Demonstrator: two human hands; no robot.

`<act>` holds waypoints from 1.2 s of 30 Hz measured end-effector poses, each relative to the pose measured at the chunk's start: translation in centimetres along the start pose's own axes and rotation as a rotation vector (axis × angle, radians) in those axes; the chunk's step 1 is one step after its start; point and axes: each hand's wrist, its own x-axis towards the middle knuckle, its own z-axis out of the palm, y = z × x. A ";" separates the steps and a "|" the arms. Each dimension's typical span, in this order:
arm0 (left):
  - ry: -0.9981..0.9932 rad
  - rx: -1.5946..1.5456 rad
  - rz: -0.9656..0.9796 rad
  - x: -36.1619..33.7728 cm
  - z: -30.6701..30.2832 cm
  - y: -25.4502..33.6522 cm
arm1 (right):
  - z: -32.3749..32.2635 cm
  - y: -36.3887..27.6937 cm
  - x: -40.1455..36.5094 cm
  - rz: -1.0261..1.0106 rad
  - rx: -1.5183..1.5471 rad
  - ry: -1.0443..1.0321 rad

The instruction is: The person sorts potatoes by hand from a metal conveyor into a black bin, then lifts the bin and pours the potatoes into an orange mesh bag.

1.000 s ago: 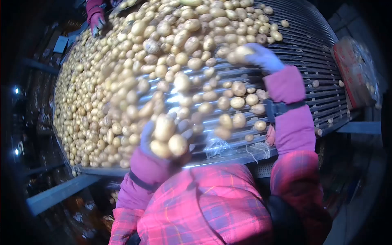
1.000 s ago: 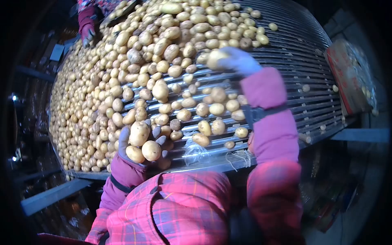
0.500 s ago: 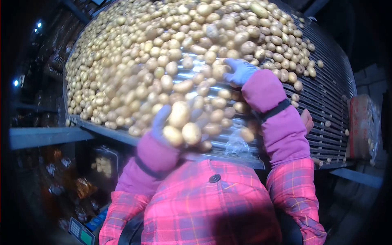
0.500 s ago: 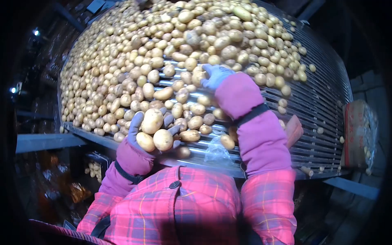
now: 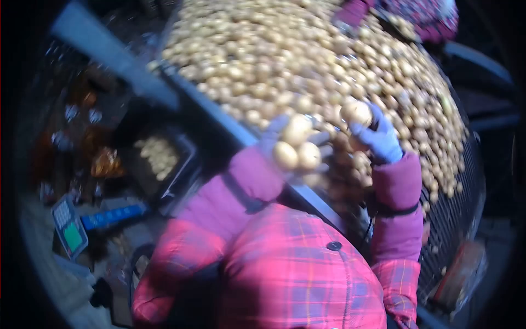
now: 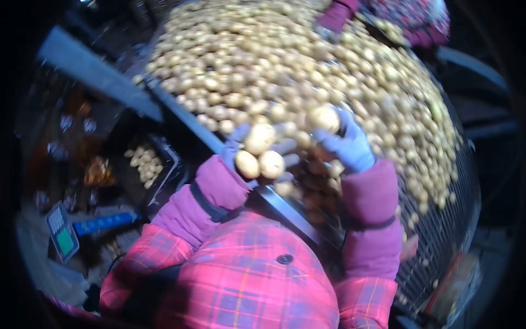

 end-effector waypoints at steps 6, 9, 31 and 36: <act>0.242 0.412 0.395 -10.7 -7.0 5.6 | 16.7 -1.0 1.9 0.020 0.038 -0.391; 0.336 0.278 0.459 -17.0 -6.1 7.3 | 23.4 -0.4 2.8 -0.062 -0.131 -0.634; 0.667 -0.411 0.841 -26.7 -19.0 20.6 | 39.0 1.1 7.7 -0.021 -0.345 -1.045; 0.468 -0.308 0.713 -23.0 -18.3 17.8 | 38.2 -6.1 3.1 0.164 -0.591 -0.912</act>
